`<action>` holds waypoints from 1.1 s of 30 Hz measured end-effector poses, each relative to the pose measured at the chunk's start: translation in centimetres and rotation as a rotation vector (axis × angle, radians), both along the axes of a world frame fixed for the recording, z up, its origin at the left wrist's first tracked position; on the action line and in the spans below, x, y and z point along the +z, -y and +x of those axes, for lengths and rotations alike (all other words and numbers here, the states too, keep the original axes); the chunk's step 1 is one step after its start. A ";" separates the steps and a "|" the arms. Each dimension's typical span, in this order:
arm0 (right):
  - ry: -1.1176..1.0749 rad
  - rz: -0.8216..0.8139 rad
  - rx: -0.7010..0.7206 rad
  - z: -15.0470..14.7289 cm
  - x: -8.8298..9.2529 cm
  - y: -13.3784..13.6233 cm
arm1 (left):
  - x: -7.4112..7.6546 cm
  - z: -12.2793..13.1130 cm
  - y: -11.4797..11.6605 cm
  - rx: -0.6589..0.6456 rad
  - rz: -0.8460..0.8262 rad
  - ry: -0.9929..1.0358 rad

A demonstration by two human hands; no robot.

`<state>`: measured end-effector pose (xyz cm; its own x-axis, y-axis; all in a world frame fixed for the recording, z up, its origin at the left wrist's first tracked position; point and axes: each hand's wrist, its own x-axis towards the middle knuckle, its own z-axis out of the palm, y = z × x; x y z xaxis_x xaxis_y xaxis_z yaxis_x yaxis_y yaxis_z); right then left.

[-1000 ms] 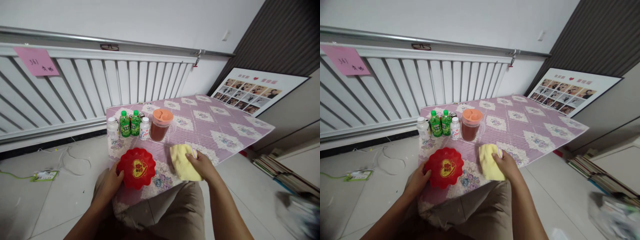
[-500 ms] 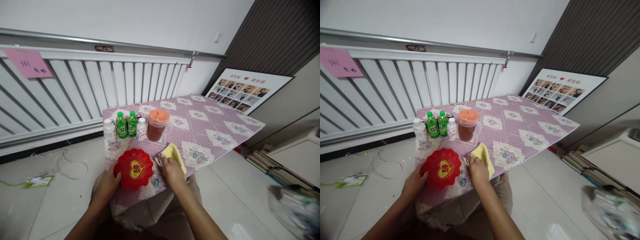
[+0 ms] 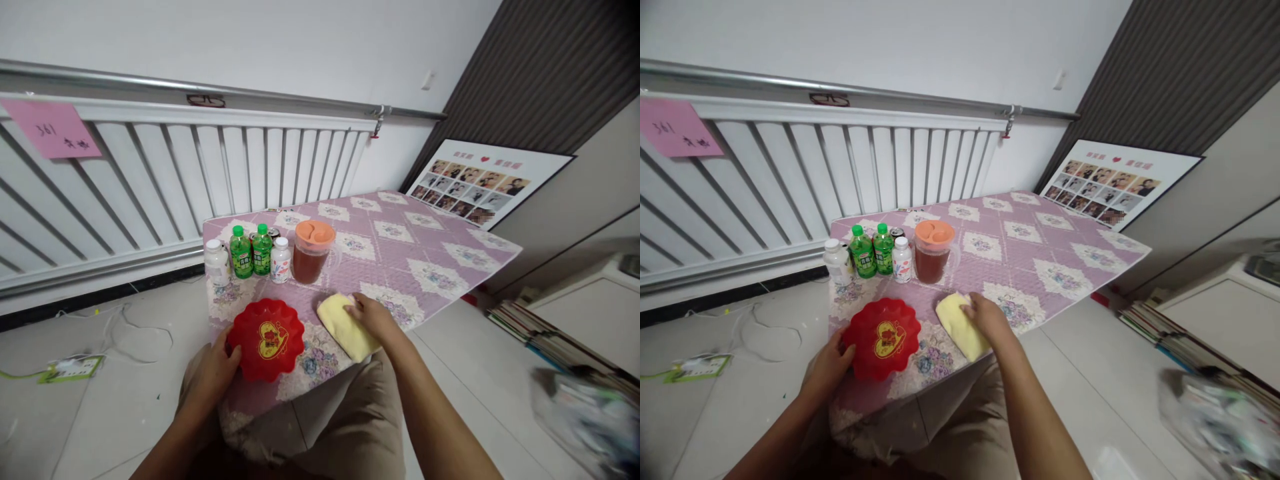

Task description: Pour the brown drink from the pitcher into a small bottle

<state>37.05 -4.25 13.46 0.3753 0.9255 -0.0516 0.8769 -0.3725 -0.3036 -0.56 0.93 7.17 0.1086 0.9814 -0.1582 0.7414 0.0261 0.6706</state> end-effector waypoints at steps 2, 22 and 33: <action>0.014 0.003 -0.045 2.0 -0.6 -0.1 | 0.2 0.1 0.0 0.003 -0.026 -0.011; 0.225 -0.007 -0.049 -6.6 -5.4 2.9 | 0.9 0.4 0.1 0.011 -0.054 -0.003; 0.331 -0.067 0.020 -7.0 -5.2 1.2 | -1.0 0.4 -0.4 0.000 0.027 0.069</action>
<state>30.03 -5.43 8.23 0.3640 0.9314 0.0091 0.9311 -0.3641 0.0231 -0.21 1.33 6.14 0.1184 0.9852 -0.1239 0.6934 0.0073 0.7205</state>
